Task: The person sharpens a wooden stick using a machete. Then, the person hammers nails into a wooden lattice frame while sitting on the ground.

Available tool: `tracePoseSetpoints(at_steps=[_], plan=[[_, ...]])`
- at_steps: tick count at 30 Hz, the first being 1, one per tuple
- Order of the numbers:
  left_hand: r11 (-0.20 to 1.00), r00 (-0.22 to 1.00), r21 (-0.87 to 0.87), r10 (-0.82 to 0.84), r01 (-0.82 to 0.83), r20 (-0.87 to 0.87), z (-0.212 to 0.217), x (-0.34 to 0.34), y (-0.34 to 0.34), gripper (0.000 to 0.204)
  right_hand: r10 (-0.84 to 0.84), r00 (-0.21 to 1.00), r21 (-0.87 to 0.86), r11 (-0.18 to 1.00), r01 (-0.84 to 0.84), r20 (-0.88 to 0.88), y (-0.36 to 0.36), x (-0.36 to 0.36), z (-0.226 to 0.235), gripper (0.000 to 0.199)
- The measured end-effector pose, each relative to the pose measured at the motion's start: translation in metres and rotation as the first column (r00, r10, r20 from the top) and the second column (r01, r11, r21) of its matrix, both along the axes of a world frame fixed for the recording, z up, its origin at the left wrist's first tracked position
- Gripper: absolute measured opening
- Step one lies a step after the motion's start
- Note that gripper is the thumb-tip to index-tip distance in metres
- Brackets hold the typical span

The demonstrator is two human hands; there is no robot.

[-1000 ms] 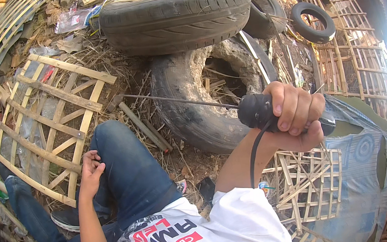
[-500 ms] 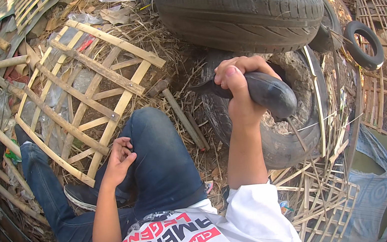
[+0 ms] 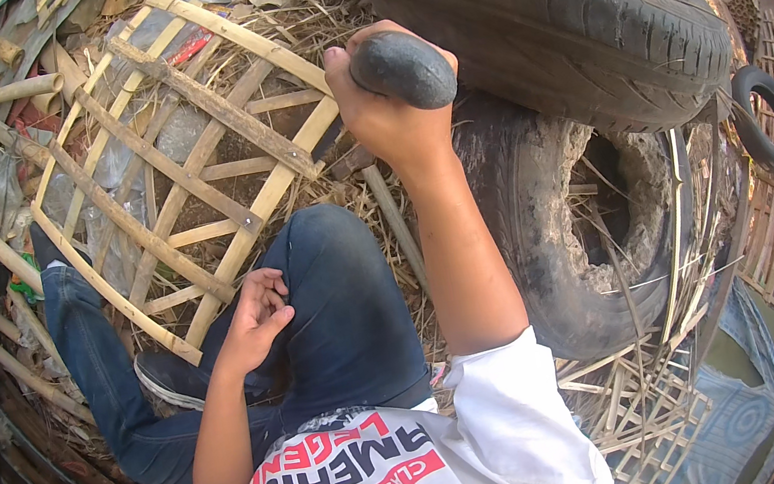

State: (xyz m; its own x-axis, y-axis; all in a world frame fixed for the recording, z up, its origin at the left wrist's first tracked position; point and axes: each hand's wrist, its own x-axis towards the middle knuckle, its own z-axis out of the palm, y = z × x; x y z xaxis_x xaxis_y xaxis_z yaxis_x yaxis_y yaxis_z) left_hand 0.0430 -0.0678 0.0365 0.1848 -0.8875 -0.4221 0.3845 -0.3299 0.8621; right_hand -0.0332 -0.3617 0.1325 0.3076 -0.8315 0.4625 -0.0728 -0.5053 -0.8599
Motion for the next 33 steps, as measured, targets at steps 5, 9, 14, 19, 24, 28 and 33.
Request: tracePoseSetpoints(at_steps=[5, 9, 14, 19, 24, 28, 33], plan=[[1.0, 1.0, -0.003, -0.02, 0.02, -0.01, 0.0, 0.001, 0.002, 0.047, -0.067, 0.99, 0.082, 0.995, 0.057, 0.121, 0.002, -0.028, 0.045, 0.012], [0.999, 0.999, 0.011, -0.035, 0.035, 0.003, 0.001, 0.005, 0.002, 0.047, -0.116, 0.992, 0.087, 0.99, 0.111, 0.047, 0.009, -0.032, 0.046, 0.012], [0.999, 0.999, 0.014, -0.047, 0.046, 0.017, 0.004, 0.003, 0.0, 0.048, 0.017, 0.995, 0.081, 0.997, -0.01, -0.094, -0.018, 0.019, -0.012, 0.014], [0.997, 0.996, 0.021, -0.069, 0.068, 0.052, 0.006, 0.002, 0.004, 0.05, -0.107, 0.994, 0.034, 0.994, 0.107, -0.01, 0.01, -0.003, 0.044, 0.01], [0.997, 0.997, 0.014, -0.075, 0.075, 0.009, 0.0, 0.007, 0.008, 0.051, -0.128, 0.989, 0.027, 0.991, 0.13, -0.069, 0.003, -0.002, 0.014, 0.012], [0.997, 0.997, 0.004, -0.078, 0.078, 0.028, 0.003, 0.002, 0.005, 0.052, -0.018, 0.984, -0.02, 1.0, 0.015, -0.18, -0.012, 0.025, -0.015, 0.017], [0.997, 0.996, 0.004, -0.081, 0.081, 0.045, 0.001, 0.002, 0.004, 0.054, -0.124, 0.989, 0.015, 0.992, 0.126, -0.075, 0.013, 0.002, 0.033, 0.012]])
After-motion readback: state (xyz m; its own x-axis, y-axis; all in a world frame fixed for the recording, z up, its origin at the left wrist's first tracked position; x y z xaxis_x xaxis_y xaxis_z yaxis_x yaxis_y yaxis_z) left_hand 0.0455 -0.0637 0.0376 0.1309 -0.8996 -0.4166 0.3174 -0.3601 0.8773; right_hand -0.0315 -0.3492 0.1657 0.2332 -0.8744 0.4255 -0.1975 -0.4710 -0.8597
